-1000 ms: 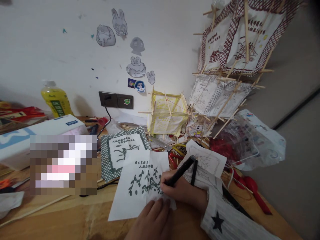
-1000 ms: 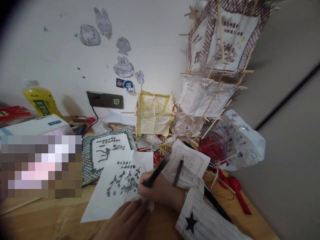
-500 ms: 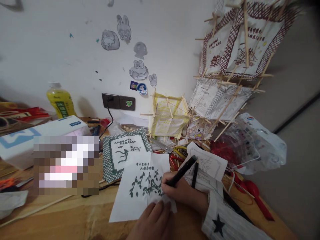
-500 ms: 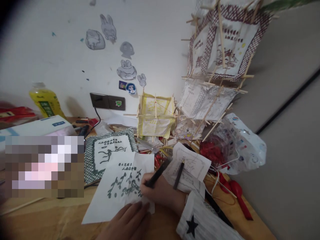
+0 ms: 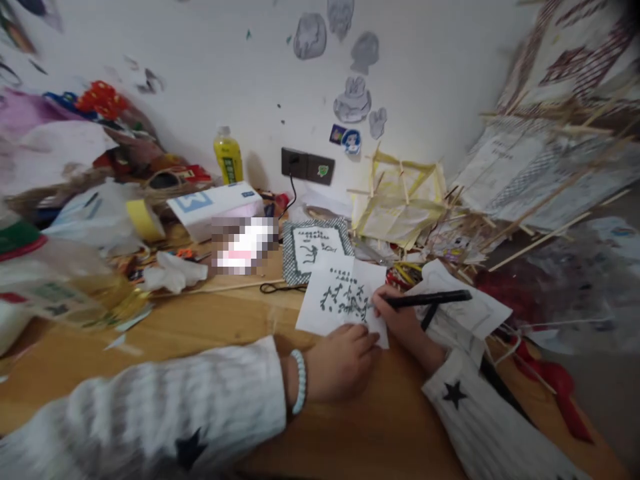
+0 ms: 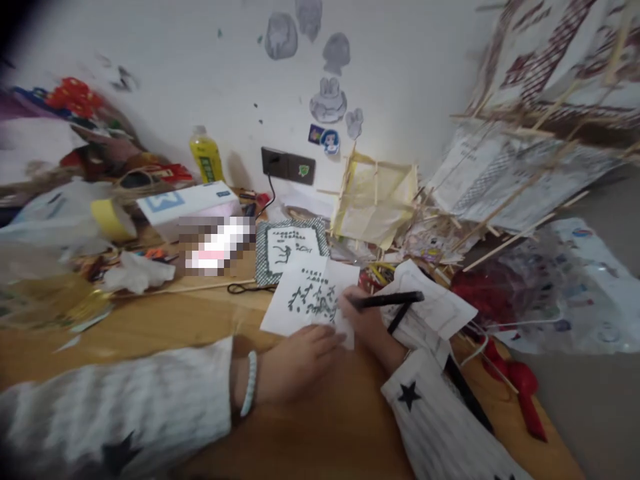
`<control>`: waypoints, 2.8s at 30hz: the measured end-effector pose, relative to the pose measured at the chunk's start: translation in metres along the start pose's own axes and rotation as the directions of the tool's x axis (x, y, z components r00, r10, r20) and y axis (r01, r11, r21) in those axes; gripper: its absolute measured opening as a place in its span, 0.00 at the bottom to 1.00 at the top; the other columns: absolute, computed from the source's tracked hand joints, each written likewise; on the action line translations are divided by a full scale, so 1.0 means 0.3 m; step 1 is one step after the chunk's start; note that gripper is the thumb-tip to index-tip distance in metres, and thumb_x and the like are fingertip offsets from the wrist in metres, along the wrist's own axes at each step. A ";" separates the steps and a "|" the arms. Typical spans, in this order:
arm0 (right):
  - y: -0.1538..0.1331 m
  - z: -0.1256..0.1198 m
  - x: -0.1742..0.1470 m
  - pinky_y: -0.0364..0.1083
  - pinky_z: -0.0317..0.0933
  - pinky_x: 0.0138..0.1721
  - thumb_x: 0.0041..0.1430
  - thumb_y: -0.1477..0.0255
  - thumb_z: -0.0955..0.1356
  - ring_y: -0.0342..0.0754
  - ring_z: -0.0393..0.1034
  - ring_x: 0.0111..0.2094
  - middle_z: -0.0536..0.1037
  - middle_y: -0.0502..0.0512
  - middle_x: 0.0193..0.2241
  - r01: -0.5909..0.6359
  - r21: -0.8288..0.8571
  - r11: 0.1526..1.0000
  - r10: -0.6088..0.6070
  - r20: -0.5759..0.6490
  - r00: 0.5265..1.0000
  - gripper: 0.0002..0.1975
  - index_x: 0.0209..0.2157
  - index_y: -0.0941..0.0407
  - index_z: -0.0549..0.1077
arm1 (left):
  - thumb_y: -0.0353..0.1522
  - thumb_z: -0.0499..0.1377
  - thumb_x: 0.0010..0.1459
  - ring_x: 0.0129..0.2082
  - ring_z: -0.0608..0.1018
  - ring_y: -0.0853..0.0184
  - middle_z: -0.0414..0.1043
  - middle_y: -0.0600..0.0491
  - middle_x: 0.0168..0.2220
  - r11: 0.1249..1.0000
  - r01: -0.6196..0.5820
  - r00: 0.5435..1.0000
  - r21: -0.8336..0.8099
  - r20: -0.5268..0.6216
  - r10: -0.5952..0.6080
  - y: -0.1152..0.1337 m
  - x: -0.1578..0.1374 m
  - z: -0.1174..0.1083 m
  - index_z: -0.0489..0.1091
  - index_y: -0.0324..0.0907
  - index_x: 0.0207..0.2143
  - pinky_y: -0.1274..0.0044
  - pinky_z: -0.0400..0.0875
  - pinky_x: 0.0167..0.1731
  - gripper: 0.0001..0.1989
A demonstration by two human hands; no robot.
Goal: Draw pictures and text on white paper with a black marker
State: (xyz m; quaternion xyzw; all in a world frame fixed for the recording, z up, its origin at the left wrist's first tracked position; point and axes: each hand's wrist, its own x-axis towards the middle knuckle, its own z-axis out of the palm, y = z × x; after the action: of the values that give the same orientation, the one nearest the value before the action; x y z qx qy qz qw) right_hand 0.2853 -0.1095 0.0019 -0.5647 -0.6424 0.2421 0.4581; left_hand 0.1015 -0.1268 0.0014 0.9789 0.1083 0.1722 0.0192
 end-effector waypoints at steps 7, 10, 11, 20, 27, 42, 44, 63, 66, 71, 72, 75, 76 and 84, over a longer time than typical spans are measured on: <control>-0.005 -0.016 -0.001 0.44 0.58 0.27 0.55 0.68 0.63 0.44 0.63 0.21 0.66 0.45 0.17 0.064 -0.058 0.996 -0.069 -0.097 0.993 0.08 0.24 0.54 0.65 | 0.30 0.53 0.60 0.50 0.67 0.56 0.68 0.41 0.51 0.994 -0.028 1.000 -0.105 0.007 0.029 -0.019 0.002 0.005 0.67 0.37 0.49 0.66 0.65 0.47 0.15; -0.010 -0.014 -0.004 0.43 0.58 0.26 0.56 0.68 0.63 0.44 0.63 0.21 0.66 0.45 0.17 0.068 -0.054 0.996 -0.074 -0.119 0.990 0.08 0.24 0.54 0.65 | 0.30 0.53 0.60 0.49 0.68 0.56 0.69 0.41 0.51 0.993 -0.028 1.000 -0.112 -0.004 0.028 -0.019 0.003 0.018 0.67 0.37 0.48 0.66 0.64 0.48 0.14; -0.010 -0.013 -0.005 0.43 0.58 0.26 0.56 0.68 0.63 0.44 0.63 0.21 0.66 0.45 0.17 0.067 -0.053 0.996 -0.073 -0.123 0.990 0.08 0.25 0.54 0.65 | 0.31 0.53 0.60 0.49 0.68 0.56 0.69 0.41 0.51 0.994 -0.027 1.000 -0.109 -0.007 0.027 -0.019 0.002 0.022 0.67 0.37 0.48 0.66 0.64 0.48 0.14; -0.022 0.009 -0.007 0.44 0.58 0.25 0.57 0.64 0.63 0.45 0.63 0.20 0.67 0.46 0.16 0.019 -0.033 0.999 -0.022 -0.106 0.994 0.10 0.25 0.54 0.66 | 0.32 0.56 0.59 0.42 0.71 0.60 0.71 0.45 0.43 0.999 -0.047 0.998 0.014 -0.035 0.047 -0.007 0.001 0.031 0.69 0.35 0.41 0.70 0.68 0.43 0.10; -0.024 0.030 0.004 0.44 0.56 0.20 0.56 0.60 0.63 0.45 0.62 0.18 0.67 0.46 0.15 -0.090 0.043 0.995 0.092 -0.062 0.994 0.12 0.27 0.54 0.66 | 0.29 0.52 0.64 0.49 0.71 0.60 0.71 0.45 0.47 0.994 -0.078 0.996 0.071 -0.043 0.081 0.001 -0.005 0.038 0.69 0.34 0.43 0.72 0.67 0.48 0.10; -0.021 0.026 0.004 0.47 0.62 0.27 0.55 0.59 0.63 0.48 0.67 0.20 0.69 0.45 0.16 -0.130 -0.003 0.992 0.130 0.003 0.992 0.12 0.34 0.53 0.65 | 0.31 0.45 0.70 0.64 0.57 0.62 0.59 0.52 0.62 0.997 -0.038 0.985 0.071 -0.165 0.050 0.018 -0.034 0.021 0.56 0.43 0.61 0.65 0.54 0.61 0.19; -0.029 0.022 0.007 0.47 0.62 0.27 0.55 0.59 0.63 0.47 0.66 0.20 0.68 0.44 0.16 -0.119 0.006 0.993 0.119 -0.001 0.993 0.13 0.35 0.53 0.65 | 0.31 0.45 0.70 0.65 0.53 0.61 0.57 0.52 0.63 0.999 -0.009 0.983 0.051 -0.180 0.018 0.019 -0.039 0.014 0.53 0.45 0.63 0.63 0.53 0.61 0.20; 0.011 0.037 0.016 0.52 0.64 0.36 0.53 0.56 0.63 0.53 0.70 0.28 0.71 0.48 0.19 -0.090 0.013 0.996 0.091 -0.064 0.994 0.15 0.36 0.52 0.66 | 0.37 0.56 0.59 0.66 0.47 0.54 0.35 0.47 0.69 0.985 0.169 0.984 0.042 -0.067 -0.166 0.012 -0.038 0.038 0.44 0.53 0.65 0.52 0.50 0.59 0.35; 0.008 0.039 0.013 0.53 0.64 0.37 0.54 0.57 0.63 0.55 0.70 0.27 0.70 0.48 0.18 -0.111 0.034 0.993 0.112 -0.039 0.993 0.13 0.36 0.50 0.66 | 0.40 0.55 0.61 0.67 0.46 0.55 0.31 0.48 0.69 0.984 0.162 0.982 0.078 -0.112 -0.153 0.003 -0.040 0.070 0.42 0.54 0.66 0.52 0.50 0.59 0.35; -0.006 0.040 0.010 0.53 0.65 0.37 0.55 0.59 0.62 0.57 0.71 0.28 0.69 0.49 0.18 -0.121 0.045 0.992 0.122 -0.017 0.992 0.09 0.34 0.47 0.68 | 0.40 0.55 0.61 0.67 0.45 0.55 0.28 0.48 0.69 0.983 0.155 0.980 0.101 -0.143 -0.139 -0.004 -0.041 0.096 0.40 0.54 0.66 0.53 0.51 0.59 0.36; -0.009 0.041 0.010 0.53 0.65 0.37 0.54 0.59 0.63 0.58 0.71 0.28 0.68 0.49 0.18 -0.123 0.045 0.991 0.123 -0.015 0.992 0.09 0.33 0.47 0.68 | 0.41 0.56 0.61 0.67 0.45 0.55 0.28 0.48 0.69 0.983 0.161 0.980 0.093 -0.136 -0.148 -0.004 -0.041 0.095 0.40 0.54 0.66 0.53 0.51 0.59 0.36; -0.011 0.043 0.013 0.54 0.65 0.37 0.53 0.58 0.63 0.58 0.71 0.28 0.69 0.49 0.18 -0.131 0.047 0.990 0.132 -0.019 0.991 0.10 0.33 0.48 0.67 | 0.42 0.55 0.61 0.67 0.46 0.54 0.29 0.48 0.69 0.981 0.176 0.978 0.079 -0.125 -0.166 -0.001 -0.042 0.087 0.40 0.54 0.66 0.52 0.51 0.59 0.36; -0.011 0.044 0.014 0.54 0.65 0.37 0.53 0.58 0.63 0.58 0.71 0.29 0.70 0.50 0.19 -0.131 0.048 0.990 0.132 -0.027 0.991 0.10 0.34 0.48 0.67 | 0.42 0.55 0.61 0.67 0.46 0.54 0.29 0.47 0.69 0.981 0.175 0.979 0.081 -0.123 -0.164 0.000 -0.042 0.086 0.40 0.54 0.66 0.52 0.51 0.59 0.36; -0.001 0.054 0.006 0.50 0.66 0.35 0.54 0.62 0.65 0.54 0.71 0.31 0.72 0.49 0.25 -0.084 0.098 0.992 0.098 -0.145 0.985 0.12 0.41 0.48 0.65 | 0.40 0.55 0.63 0.65 0.53 0.53 0.46 0.45 0.67 0.970 0.081 0.973 0.230 -0.230 -0.027 -0.027 -0.041 0.086 0.49 0.50 0.65 0.54 0.56 0.57 0.30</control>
State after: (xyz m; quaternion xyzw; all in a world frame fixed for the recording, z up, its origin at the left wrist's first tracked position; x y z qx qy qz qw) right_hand 0.2714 -0.1046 -0.0048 -0.5884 -0.5682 0.2489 0.5187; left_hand 0.0975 -0.1217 -0.0276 0.9449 0.1564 0.2673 -0.1060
